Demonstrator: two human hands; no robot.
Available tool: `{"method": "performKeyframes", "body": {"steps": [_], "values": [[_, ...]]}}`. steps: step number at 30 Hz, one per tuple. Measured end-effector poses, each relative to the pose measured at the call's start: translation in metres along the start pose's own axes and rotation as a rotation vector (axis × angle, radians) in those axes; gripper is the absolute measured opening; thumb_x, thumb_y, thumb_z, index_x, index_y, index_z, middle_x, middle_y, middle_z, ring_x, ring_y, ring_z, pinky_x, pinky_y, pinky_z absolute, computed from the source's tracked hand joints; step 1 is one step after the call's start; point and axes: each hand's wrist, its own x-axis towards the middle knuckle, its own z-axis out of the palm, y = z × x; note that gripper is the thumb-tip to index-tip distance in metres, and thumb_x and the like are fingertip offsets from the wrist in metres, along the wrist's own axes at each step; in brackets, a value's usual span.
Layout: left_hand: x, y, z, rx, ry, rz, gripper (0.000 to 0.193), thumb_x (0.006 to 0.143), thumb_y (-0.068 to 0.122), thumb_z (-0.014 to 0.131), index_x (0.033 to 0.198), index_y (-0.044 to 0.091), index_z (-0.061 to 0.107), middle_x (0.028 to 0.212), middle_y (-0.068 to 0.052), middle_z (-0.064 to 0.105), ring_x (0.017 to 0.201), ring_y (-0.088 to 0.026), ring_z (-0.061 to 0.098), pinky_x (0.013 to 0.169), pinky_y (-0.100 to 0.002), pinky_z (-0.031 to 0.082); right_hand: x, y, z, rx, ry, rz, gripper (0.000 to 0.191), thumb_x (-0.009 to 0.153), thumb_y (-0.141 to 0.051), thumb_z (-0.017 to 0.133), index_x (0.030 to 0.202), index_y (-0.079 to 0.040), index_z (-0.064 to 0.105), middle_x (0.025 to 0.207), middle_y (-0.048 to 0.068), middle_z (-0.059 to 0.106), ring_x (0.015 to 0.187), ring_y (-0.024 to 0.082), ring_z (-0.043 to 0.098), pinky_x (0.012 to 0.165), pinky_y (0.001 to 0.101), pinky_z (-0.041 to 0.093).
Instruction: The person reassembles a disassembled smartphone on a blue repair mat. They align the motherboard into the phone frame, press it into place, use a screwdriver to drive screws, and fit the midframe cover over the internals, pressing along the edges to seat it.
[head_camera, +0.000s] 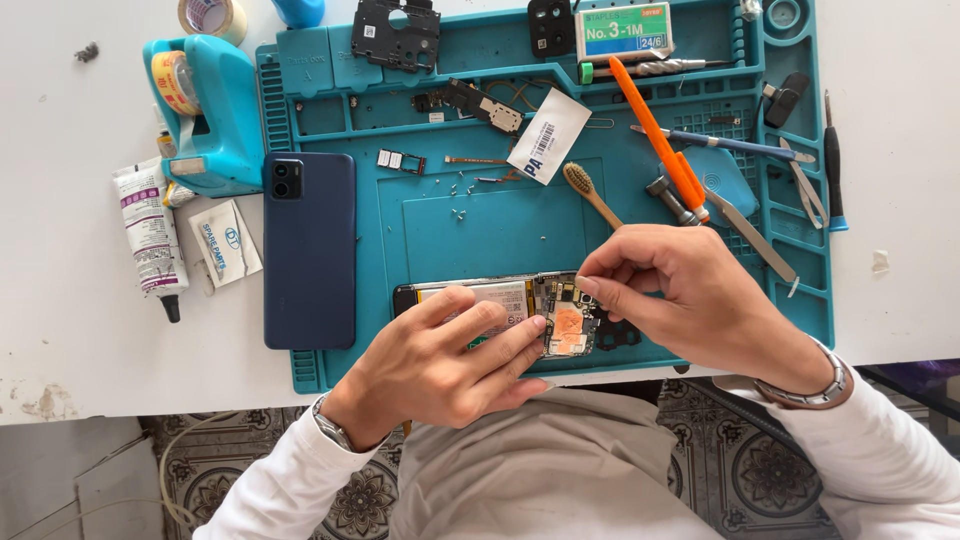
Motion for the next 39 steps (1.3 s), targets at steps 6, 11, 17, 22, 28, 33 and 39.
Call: {"method": "performKeyframes", "body": {"steps": [6,11,17,22,28,33,39], "values": [[0.0,-0.001,0.001,-0.014,-0.001,-0.015,0.033,0.096,0.041,0.078,0.098,0.008,0.08,0.118,-0.002,0.073,0.098,-0.019,0.063,0.086,-0.039,0.053,-0.001,0.001,0.0,-0.048,0.021,-0.094,0.011,0.088,-0.005,0.074,0.096,0.003,0.073,0.081,0.003,0.071,0.068,0.004,0.067,0.057,0.0197,0.058],[0.0,0.0,0.002,-0.014,0.002,-0.024,0.035,0.095,0.042,0.078,0.1,0.007,0.081,0.116,-0.001,0.073,0.097,-0.02,0.063,0.085,-0.039,0.053,-0.002,0.001,-0.003,-0.069,0.005,-0.121,0.01,0.088,-0.005,0.075,0.094,0.002,0.073,0.081,0.003,0.071,0.068,0.005,0.068,0.059,0.0198,0.058],[0.002,0.0,0.003,-0.042,0.006,-0.038,0.033,0.094,0.041,0.078,0.096,0.009,0.081,0.113,-0.002,0.074,0.095,-0.019,0.064,0.086,-0.04,0.053,0.005,-0.003,-0.004,-0.081,-0.021,-0.177,0.009,0.089,-0.006,0.073,0.095,0.001,0.071,0.083,0.002,0.069,0.069,0.006,0.068,0.06,0.0197,0.06],[0.004,-0.001,0.001,-0.05,-0.009,-0.04,0.032,0.095,0.04,0.079,0.096,0.008,0.079,0.112,-0.002,0.074,0.092,-0.018,0.064,0.086,-0.039,0.053,0.009,-0.007,-0.003,-0.27,-0.017,-0.291,0.01,0.087,-0.008,0.076,0.092,0.0,0.073,0.08,0.005,0.07,0.063,0.012,0.067,0.056,0.0251,0.054],[0.004,0.0,0.0,-0.055,-0.008,-0.05,0.031,0.095,0.039,0.079,0.098,0.008,0.079,0.11,-0.002,0.074,0.093,-0.018,0.065,0.087,-0.039,0.053,0.01,-0.009,-0.002,-0.277,-0.027,-0.26,0.01,0.087,-0.009,0.075,0.09,-0.001,0.072,0.082,0.005,0.071,0.066,0.013,0.072,0.059,0.0253,0.058],[0.003,0.0,0.002,-0.036,0.002,-0.054,0.031,0.095,0.04,0.079,0.096,0.008,0.078,0.109,-0.002,0.074,0.094,-0.019,0.065,0.086,-0.041,0.053,0.012,-0.011,-0.002,-0.24,-0.021,-0.191,0.011,0.086,-0.01,0.075,0.092,0.0,0.073,0.081,0.005,0.072,0.067,0.011,0.072,0.06,0.0243,0.06],[0.003,0.0,0.002,-0.043,-0.002,-0.056,0.028,0.096,0.038,0.078,0.1,0.01,0.079,0.109,-0.001,0.073,0.095,-0.018,0.065,0.087,-0.039,0.053,0.021,-0.022,-0.001,-0.213,-0.059,0.022,0.012,0.084,-0.011,0.075,0.09,0.0,0.076,0.066,0.006,0.075,0.055,0.011,0.069,0.052,0.0252,0.056]]}}
